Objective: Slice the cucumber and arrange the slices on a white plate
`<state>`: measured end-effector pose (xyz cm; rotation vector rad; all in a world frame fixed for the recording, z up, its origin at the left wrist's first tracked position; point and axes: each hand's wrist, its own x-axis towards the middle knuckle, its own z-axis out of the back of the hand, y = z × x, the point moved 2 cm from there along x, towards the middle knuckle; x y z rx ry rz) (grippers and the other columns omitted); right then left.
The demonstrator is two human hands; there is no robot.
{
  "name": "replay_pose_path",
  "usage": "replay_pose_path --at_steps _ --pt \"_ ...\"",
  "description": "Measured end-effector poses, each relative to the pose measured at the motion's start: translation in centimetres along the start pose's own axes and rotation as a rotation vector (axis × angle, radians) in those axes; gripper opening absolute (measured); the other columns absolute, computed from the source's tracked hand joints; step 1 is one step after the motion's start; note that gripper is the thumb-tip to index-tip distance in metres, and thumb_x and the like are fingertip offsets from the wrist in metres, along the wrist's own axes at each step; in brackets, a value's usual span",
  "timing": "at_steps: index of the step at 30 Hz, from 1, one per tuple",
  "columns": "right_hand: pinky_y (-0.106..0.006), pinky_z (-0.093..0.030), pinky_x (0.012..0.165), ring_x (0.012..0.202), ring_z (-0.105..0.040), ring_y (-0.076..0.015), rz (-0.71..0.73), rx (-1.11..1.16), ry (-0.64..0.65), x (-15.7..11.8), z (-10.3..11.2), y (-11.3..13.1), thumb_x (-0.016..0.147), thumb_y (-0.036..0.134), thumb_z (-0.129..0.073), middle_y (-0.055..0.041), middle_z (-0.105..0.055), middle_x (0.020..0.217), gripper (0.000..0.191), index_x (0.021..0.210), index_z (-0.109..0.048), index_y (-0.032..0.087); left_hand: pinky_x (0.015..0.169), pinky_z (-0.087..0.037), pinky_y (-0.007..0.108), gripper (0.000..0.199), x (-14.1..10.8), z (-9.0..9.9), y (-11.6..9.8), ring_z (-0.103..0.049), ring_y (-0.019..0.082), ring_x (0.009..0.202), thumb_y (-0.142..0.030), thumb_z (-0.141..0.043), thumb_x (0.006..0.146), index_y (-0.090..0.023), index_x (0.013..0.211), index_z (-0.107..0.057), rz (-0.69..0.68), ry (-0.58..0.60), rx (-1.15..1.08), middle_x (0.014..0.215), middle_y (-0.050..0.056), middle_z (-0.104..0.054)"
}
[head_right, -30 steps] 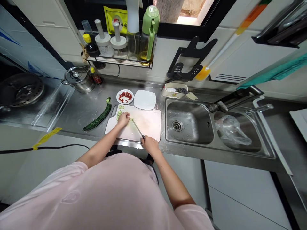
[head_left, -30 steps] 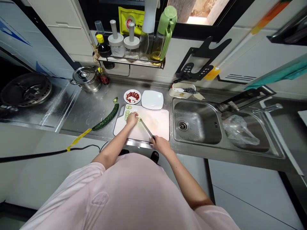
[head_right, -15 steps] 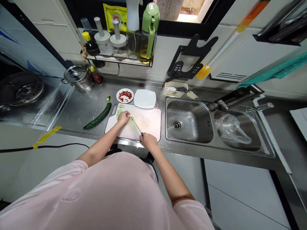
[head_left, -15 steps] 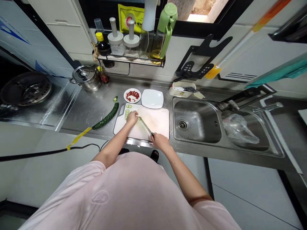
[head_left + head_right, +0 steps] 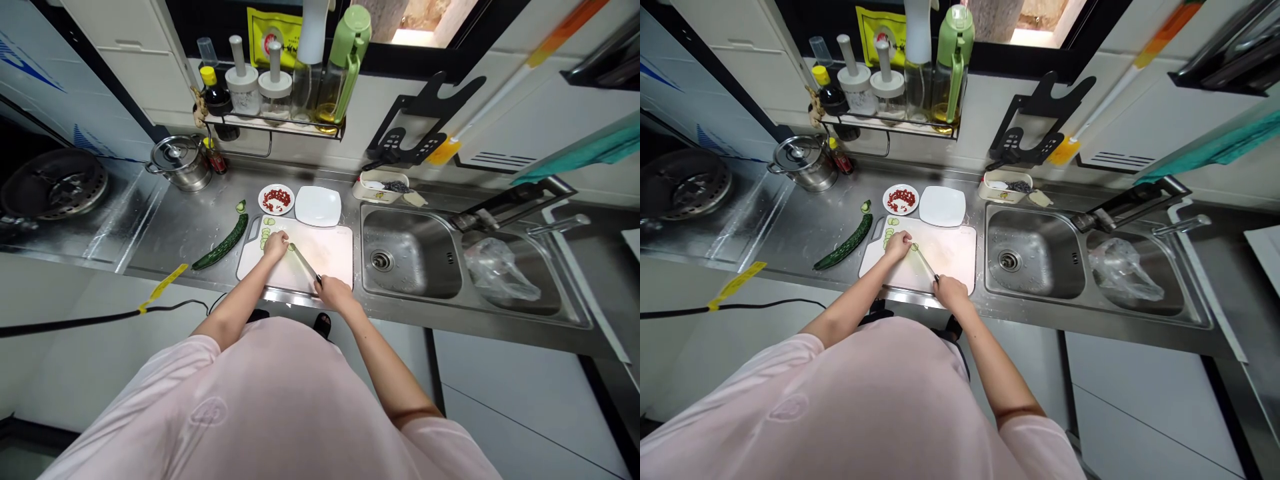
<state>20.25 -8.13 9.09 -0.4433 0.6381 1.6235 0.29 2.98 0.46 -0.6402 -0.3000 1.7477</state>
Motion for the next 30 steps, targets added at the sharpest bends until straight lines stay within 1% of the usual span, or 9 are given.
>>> replay_pose_path --at_steps 7,11,16,22,30 --pt "-0.033 -0.044 0.077 0.098 -0.061 -0.0260 -0.001 0.013 0.030 -0.03 0.21 -0.07 0.094 0.040 -0.030 -0.0159 -0.065 0.106 0.041 0.107 -0.060 0.015 0.077 -0.043 0.026 0.018 -0.15 0.17 -0.13 -0.056 0.016 0.089 -0.023 -0.058 0.077 -0.026 0.094 -0.062 0.000 0.003 -0.001 0.096 0.002 -0.062" --pt "-0.033 -0.044 0.076 0.097 -0.062 -0.0266 -0.001 0.025 0.026 0.04 0.17 -0.11 0.093 0.040 -0.030 -0.0152 -0.065 0.105 0.041 0.107 -0.061 0.016 0.077 -0.043 0.027 0.019 -0.09 0.03 -0.02 -0.056 0.017 0.089 -0.022 -0.057 0.076 -0.027 0.095 -0.062 0.001 -0.003 -0.013 0.097 0.002 -0.062" --pt "-0.034 -0.044 0.077 0.097 -0.061 -0.0266 0.002 0.026 0.041 0.02 0.29 -0.04 0.093 0.041 -0.030 -0.0154 -0.065 0.106 0.042 0.107 -0.060 0.016 0.076 -0.043 0.026 0.019 -0.07 0.05 0.02 -0.056 0.016 0.089 -0.022 -0.057 0.076 -0.027 0.094 -0.062 -0.004 -0.002 -0.005 0.097 0.002 -0.062" --pt "-0.034 -0.045 0.076 0.096 -0.062 -0.0268 0.000 0.017 0.029 0.19 0.46 0.08 0.093 0.040 -0.031 -0.0156 -0.065 0.105 0.040 0.105 -0.061 0.016 0.075 -0.043 0.026 0.018 -0.03 0.11 -0.01 -0.056 0.016 0.088 -0.023 -0.057 0.077 -0.027 0.094 -0.061 0.005 0.011 0.008 0.097 0.002 -0.062" --pt "-0.033 -0.045 0.077 0.098 -0.062 -0.0258 -0.002 0.018 0.034 0.13 0.14 -0.12 0.093 0.039 -0.031 -0.0153 -0.065 0.106 0.041 0.107 -0.061 0.016 0.078 -0.042 0.025 0.019 0.04 0.17 -0.14 -0.056 0.016 0.091 -0.022 -0.057 0.076 -0.027 0.094 -0.062 0.014 0.020 0.017 0.099 0.002 -0.062"
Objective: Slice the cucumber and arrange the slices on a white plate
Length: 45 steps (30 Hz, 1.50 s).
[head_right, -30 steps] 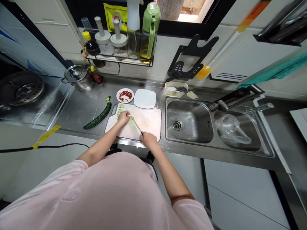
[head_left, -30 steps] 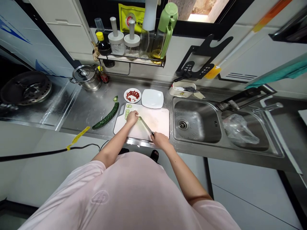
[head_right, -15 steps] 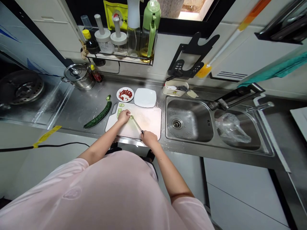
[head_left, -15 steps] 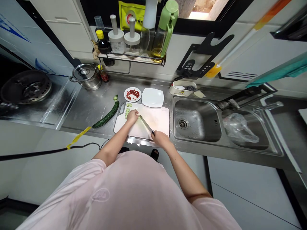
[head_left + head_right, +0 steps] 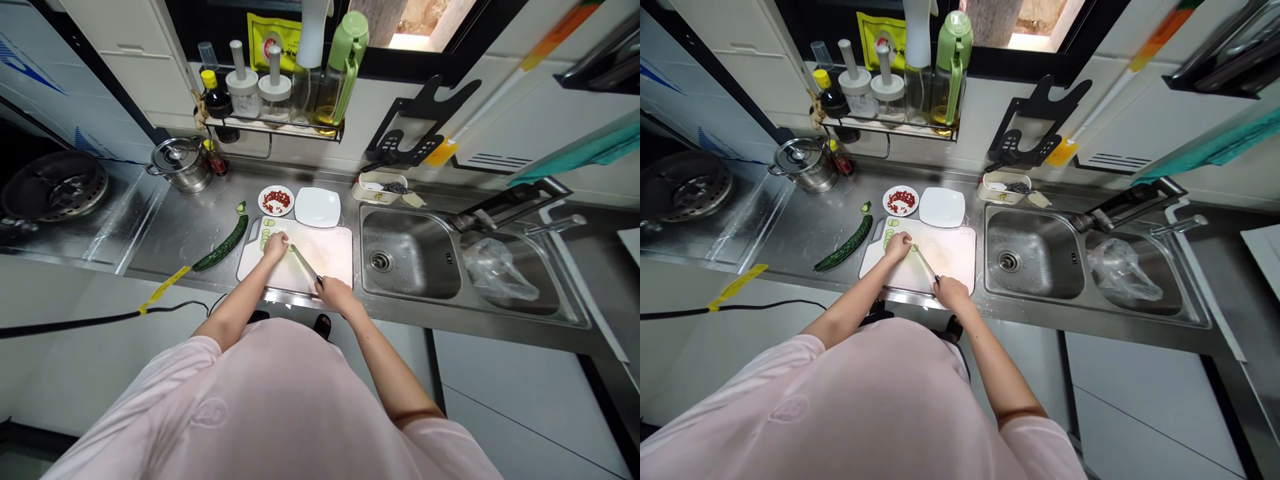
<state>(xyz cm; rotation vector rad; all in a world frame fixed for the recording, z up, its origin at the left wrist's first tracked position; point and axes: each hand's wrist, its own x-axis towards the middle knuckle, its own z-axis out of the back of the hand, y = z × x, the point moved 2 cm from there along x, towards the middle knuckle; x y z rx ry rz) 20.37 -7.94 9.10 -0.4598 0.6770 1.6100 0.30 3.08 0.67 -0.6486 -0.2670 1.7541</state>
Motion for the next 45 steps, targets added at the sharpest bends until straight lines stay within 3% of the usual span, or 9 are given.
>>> replay_pose_path --at_steps 13,32,45 --pt "-0.034 -0.045 0.076 0.097 -0.062 -0.0268 0.003 0.012 -0.003 -0.2 0.3 0.4 0.093 0.040 -0.031 -0.0158 -0.065 0.106 0.041 0.107 -0.061 0.015 0.078 -0.042 0.026 0.019 0.0 -0.1 0.2 -0.056 0.016 0.089 -0.023 -0.058 0.077 -0.027 0.095 -0.062 0.002 -0.009 -0.019 0.098 0.002 -0.062" --pt "-0.032 -0.044 0.073 0.094 -0.063 -0.0266 0.005 0.027 -0.014 -1.7 -1.5 -1.1 0.093 0.042 -0.030 -0.0148 -0.067 0.101 0.042 0.103 -0.061 0.016 0.078 -0.042 0.027 0.018 -0.1 -0.3 0.3 -0.056 0.017 0.087 -0.021 -0.054 0.077 -0.026 0.093 -0.061 -0.051 -0.043 -0.009 0.095 0.003 -0.060" --pt "-0.035 -0.044 0.076 0.097 -0.061 -0.0284 -0.007 0.057 0.011 -0.6 0.2 0.4 0.092 0.040 -0.032 -0.0165 -0.065 0.107 0.041 0.106 -0.061 0.015 0.075 -0.042 0.027 0.018 -0.3 -0.3 0.2 -0.056 0.017 0.087 -0.024 -0.056 0.078 -0.026 0.095 -0.061 -0.035 -0.028 -0.002 0.097 0.002 -0.060"
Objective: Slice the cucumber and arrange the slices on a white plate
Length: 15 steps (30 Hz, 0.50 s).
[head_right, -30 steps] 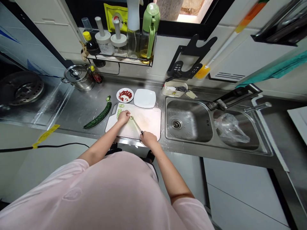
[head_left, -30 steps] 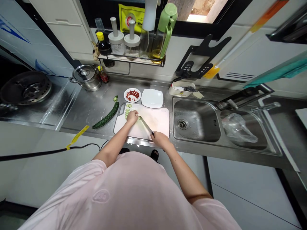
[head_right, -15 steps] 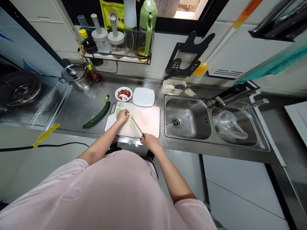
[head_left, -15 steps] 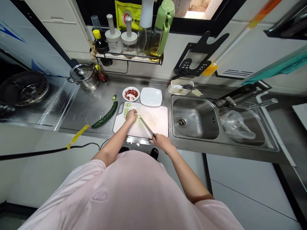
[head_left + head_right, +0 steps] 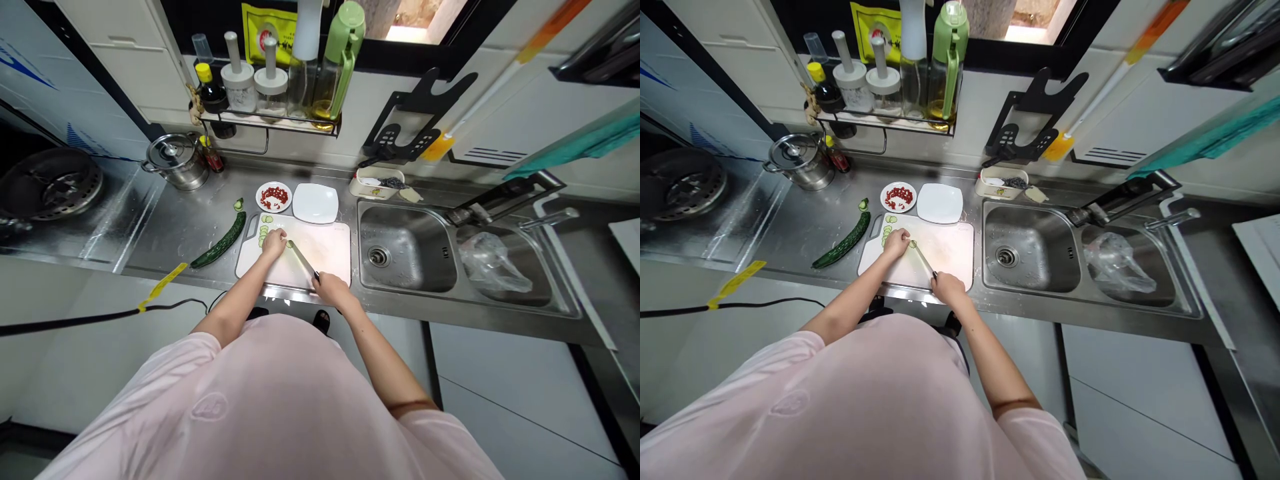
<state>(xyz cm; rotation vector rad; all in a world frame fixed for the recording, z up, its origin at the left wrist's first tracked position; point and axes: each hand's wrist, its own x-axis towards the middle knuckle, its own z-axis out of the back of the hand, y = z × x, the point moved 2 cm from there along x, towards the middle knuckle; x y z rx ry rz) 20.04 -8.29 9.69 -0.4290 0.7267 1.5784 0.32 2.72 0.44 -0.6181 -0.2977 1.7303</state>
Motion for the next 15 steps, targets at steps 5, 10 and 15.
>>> replay_pose_path --at_steps 5,10,15 --pt "-0.034 -0.044 0.077 0.098 -0.061 -0.0271 -0.009 0.005 0.004 0.1 -0.1 0.0 0.092 0.040 -0.032 -0.0170 -0.064 0.108 0.042 0.108 -0.060 0.014 0.078 -0.042 0.028 0.018 0.0 0.1 -0.1 -0.056 0.017 0.088 -0.024 -0.056 0.078 -0.026 0.095 -0.061 -0.008 -0.008 0.003 0.097 0.003 -0.061" --pt "-0.034 -0.044 0.076 0.097 -0.061 -0.0269 -0.012 0.009 -0.011 0.0 -0.6 -0.5 0.092 0.042 -0.032 -0.0157 -0.065 0.105 0.042 0.107 -0.061 0.015 0.081 -0.042 0.029 0.020 -0.2 0.1 -0.1 -0.057 0.019 0.092 -0.021 -0.051 0.081 -0.025 0.097 -0.062 -0.042 -0.029 0.012 0.098 0.005 -0.061" --pt "-0.033 -0.043 0.074 0.096 -0.062 -0.0274 -0.012 0.006 -0.021 -0.5 -1.3 -1.2 0.092 0.043 -0.032 -0.0161 -0.066 0.104 0.043 0.106 -0.062 0.015 0.087 -0.042 0.030 0.028 -1.6 -0.1 0.0 -0.055 0.020 0.098 -0.020 -0.042 0.086 -0.021 0.104 -0.063 -0.161 -0.085 0.030 0.105 0.008 -0.058"
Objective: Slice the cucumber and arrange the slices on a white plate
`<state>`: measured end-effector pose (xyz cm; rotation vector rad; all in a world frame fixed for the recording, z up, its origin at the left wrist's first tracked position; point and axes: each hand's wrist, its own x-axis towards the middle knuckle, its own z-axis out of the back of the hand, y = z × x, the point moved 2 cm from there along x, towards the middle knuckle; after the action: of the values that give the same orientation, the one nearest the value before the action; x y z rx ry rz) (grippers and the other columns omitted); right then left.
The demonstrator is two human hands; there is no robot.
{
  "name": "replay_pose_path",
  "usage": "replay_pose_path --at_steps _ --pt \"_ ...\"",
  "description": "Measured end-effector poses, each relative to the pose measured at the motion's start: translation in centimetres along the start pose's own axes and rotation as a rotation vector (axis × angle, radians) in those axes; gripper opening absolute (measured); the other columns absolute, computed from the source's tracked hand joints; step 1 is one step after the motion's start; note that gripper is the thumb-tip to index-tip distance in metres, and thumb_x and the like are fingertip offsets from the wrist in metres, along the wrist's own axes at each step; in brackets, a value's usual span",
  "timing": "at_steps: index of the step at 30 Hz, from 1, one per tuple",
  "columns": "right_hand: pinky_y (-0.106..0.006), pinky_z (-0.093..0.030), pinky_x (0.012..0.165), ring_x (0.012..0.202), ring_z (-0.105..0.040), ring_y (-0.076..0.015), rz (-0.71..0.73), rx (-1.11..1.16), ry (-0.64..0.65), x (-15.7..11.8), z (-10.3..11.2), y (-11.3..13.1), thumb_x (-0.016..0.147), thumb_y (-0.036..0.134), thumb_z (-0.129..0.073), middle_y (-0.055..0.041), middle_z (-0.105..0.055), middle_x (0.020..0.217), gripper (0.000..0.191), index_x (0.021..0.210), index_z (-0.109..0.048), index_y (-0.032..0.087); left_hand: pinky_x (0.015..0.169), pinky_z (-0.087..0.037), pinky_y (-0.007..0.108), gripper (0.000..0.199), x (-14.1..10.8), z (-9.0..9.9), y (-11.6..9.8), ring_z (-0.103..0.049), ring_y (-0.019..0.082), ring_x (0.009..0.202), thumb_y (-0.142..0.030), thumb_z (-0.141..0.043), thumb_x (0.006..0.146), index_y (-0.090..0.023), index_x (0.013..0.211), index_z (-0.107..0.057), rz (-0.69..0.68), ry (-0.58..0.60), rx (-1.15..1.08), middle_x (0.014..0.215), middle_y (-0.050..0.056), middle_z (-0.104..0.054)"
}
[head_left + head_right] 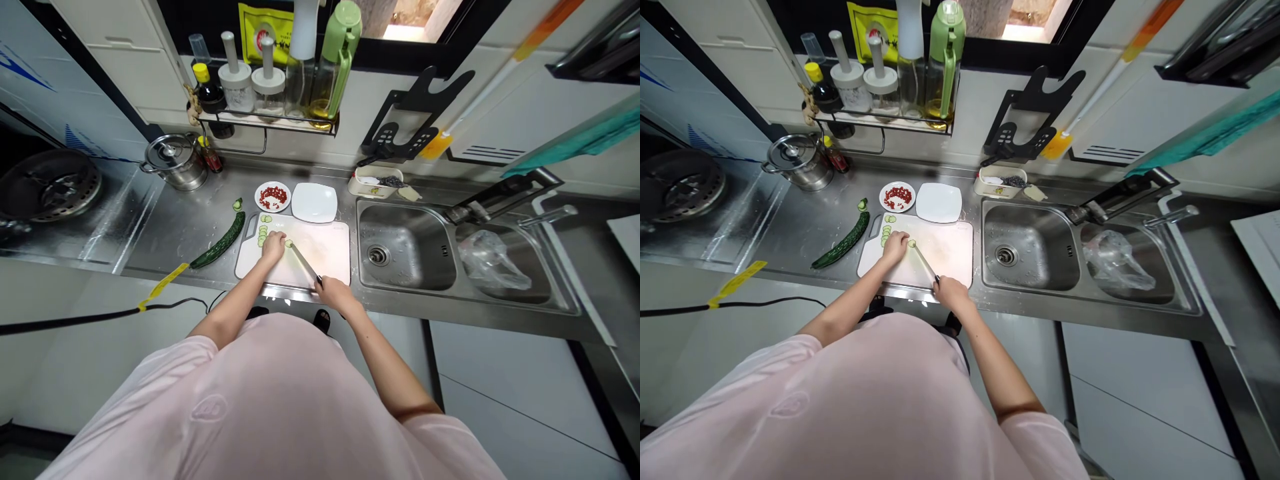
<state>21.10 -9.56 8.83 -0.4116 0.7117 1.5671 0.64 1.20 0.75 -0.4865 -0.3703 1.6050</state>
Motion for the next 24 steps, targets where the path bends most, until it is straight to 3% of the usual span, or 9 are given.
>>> replay_pose_path --at_steps 7,14,24 --pt "-0.029 -0.041 0.072 0.093 -0.062 -0.0248 0.000 0.004 -0.019 -0.4 -0.8 -1.1 0.092 0.044 -0.034 -0.0151 -0.066 0.103 0.041 0.104 -0.062 0.016 0.094 -0.040 0.032 0.029 -1.8 0.2 -0.8 -0.051 0.023 0.103 -0.024 -0.049 0.084 -0.020 0.110 -0.062 -0.101 0.000 0.068 0.109 0.010 -0.053" --pt "-0.026 -0.037 0.073 0.091 -0.061 -0.0221 -0.038 0.067 -0.217 -0.7 -2.3 -1.8 0.093 0.052 -0.030 -0.0109 -0.067 0.096 0.048 0.105 -0.061 0.019 0.088 -0.043 0.033 0.022 -1.3 0.2 -1.0 -0.052 0.023 0.100 -0.025 -0.053 0.082 -0.020 0.100 -0.062 -0.081 -0.004 0.066 0.105 0.009 -0.053" --pt "-0.026 -0.036 0.067 0.087 -0.062 -0.0225 -0.196 0.229 -0.339 0.2 -3.1 -3.8 0.091 0.056 -0.029 -0.0129 -0.068 0.095 0.054 0.104 -0.063 0.016 0.074 -0.042 0.027 0.008 -0.7 0.3 -1.6 -0.057 0.016 0.083 -0.023 -0.054 0.079 -0.021 0.084 -0.060 -0.020 0.020 -0.012 0.089 0.004 -0.062"
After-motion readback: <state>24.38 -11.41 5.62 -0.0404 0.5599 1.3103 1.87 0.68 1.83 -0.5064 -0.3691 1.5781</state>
